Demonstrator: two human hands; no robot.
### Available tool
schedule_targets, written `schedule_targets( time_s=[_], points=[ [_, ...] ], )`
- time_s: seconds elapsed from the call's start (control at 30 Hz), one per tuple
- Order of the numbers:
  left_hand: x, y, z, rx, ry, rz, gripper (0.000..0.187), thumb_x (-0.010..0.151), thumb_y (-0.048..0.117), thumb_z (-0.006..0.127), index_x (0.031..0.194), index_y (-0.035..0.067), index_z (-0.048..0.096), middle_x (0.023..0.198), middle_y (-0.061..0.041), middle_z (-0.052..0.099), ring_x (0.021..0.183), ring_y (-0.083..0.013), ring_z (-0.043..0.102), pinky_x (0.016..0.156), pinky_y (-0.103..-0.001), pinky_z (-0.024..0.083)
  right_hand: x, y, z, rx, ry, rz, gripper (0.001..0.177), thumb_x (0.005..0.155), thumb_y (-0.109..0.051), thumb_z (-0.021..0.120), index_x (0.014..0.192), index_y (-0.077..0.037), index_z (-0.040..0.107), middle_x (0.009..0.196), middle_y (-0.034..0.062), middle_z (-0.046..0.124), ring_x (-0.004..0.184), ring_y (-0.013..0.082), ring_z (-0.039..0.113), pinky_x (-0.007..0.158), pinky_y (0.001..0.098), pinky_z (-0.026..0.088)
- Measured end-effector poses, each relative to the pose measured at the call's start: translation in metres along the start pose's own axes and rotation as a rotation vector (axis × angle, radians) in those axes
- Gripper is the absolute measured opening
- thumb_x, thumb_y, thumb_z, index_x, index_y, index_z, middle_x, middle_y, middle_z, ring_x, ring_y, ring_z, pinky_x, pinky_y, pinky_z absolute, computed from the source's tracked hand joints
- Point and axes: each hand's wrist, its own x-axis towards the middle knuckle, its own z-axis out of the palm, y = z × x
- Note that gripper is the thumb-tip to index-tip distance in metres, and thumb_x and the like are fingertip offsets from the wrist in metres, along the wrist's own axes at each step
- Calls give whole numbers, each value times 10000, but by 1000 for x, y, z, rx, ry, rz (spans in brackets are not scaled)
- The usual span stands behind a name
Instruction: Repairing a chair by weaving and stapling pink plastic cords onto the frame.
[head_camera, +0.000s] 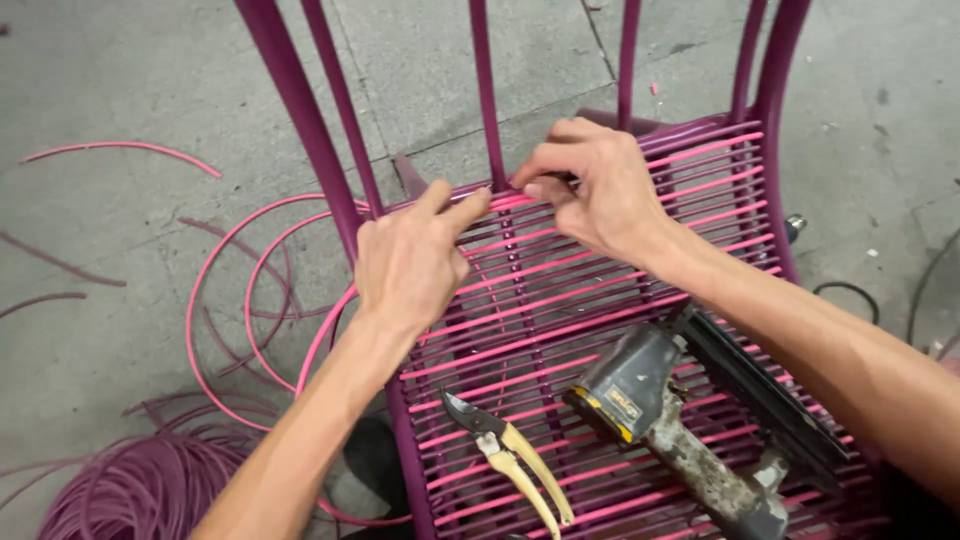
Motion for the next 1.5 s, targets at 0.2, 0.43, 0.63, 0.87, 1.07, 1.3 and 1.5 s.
schedule_targets(
  time_s=[0.2,0.43,0.63,0.87,1.07,1.3,1.5],
  points=[
    [-9,-2,9,127,15,62,605,723,77,727,1299,259,714,897,-46,622,707,-260,695,520,-434,512,-5,0,-1,-169,49,-178,304,669,71,715,929,-81,754,869,51,644,850,281,600,743,409,458],
    [-14,-13,17,226,137,154,604,720,127,768,1305,261,699,889,-3,591,729,-197,650,565,-361,523,-6,0,0,-56,35,-120,297,755,88,718,983,-96,762,889,43,631,823,271,560,727,390,461],
    [-15,-17,20,251,172,213,593,738,136,764,1310,276,696,897,7,580,751,-188,631,593,-351,519,-8,-7,4,-219,59,-129,308,705,86,723,949,-100,753,873,45,614,850,287,585,741,425,436],
    [-17,-20,23,261,189,227,589,751,143,767,1318,284,695,887,13,576,740,-187,623,590,-352,516,-13,-8,1,-184,104,-89,237,829,46,759,1013,-102,746,906,46,625,878,292,580,788,404,460],
    [-17,-19,21,271,178,206,602,745,158,778,1323,298,692,890,5,577,762,-191,651,595,-358,527,-13,-20,-6,-166,115,-38,262,819,43,745,1056,-70,746,882,80,619,875,300,597,758,400,497],
    [-17,-21,23,245,159,214,621,721,146,772,1321,289,695,898,-5,584,749,-199,652,605,-362,539,-3,-11,-3,-46,8,-24,183,835,71,712,984,-34,725,916,112,652,895,335,636,745,429,508],
    [-15,-26,21,229,166,210,634,714,113,766,1313,311,709,877,4,585,720,-190,648,580,-361,524,2,-3,0,11,-77,71,212,809,111,678,964,-24,728,874,135,658,844,324,656,699,432,506]
  ],
)
